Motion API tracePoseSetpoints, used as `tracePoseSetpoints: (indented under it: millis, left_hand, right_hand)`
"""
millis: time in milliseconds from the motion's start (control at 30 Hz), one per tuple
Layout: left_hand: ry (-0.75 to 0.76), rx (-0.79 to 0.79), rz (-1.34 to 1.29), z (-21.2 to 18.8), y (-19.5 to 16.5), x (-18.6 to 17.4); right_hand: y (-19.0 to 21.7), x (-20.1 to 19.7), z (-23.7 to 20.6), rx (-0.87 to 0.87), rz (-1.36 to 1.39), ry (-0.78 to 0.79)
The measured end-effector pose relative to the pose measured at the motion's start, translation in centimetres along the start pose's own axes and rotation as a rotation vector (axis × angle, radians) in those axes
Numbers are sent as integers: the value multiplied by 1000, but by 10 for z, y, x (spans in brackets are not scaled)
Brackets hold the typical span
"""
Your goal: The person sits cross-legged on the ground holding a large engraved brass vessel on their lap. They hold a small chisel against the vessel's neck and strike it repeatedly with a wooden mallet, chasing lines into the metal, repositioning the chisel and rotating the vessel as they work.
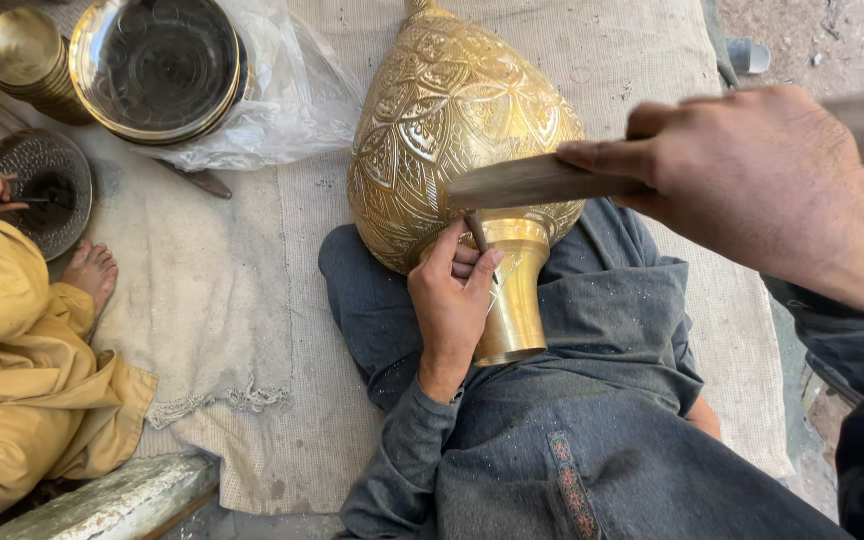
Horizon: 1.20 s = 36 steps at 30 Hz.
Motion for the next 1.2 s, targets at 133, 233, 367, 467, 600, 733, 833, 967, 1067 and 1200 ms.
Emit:
tracePoseSetpoints:
  millis: [133,233,367,467,600,733,833,967,1067,1200]
  left_hand:
    - [-26,0,-4,-3,0,0]
    - [-29,-10,-10,-4,0,0]
    - [-38,-14,-65,-5,1,0]
    - [-132,-11,-115,-8,11,-12]
    - [-353,-122,-323,-10,48,-45]
    - [-422,-267,-248,-19,98,-84]
    - [-452,-338,-209,-30,123,-93]
    - [-544,-226,-8,-29,122,-86]
    - [-547,-73,355,-21,106,-75]
    - [-521,26,699,-11,89,-67]
  right_hand:
    - [3,-9,8,23,265,-174]
    - [8,-9,9,-75,-203,6]
    - [9,-17,8,46,163,-4]
    - [2,-2,-20,110,51,162]
    - [-16,44,-67,380,672,-330]
    - [4,151,-131,1086,1210,-297]
    - [52,204,-166,1408,1351,-295]
    - [78,224,-172,1655,1678,-314]
    - [66,217,-153,1620,1470,-269]
    - [57,211,-131,1601,1390,-176]
Point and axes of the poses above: each hand's wrist, its own z-axis towards the middle knuckle, its own x-axis out of the palm, y = z × x, the point moved 4 cm from there along z, towards the middle knuckle, and after that the axes turned 12 degrees about -y, right-handed, at the moved point
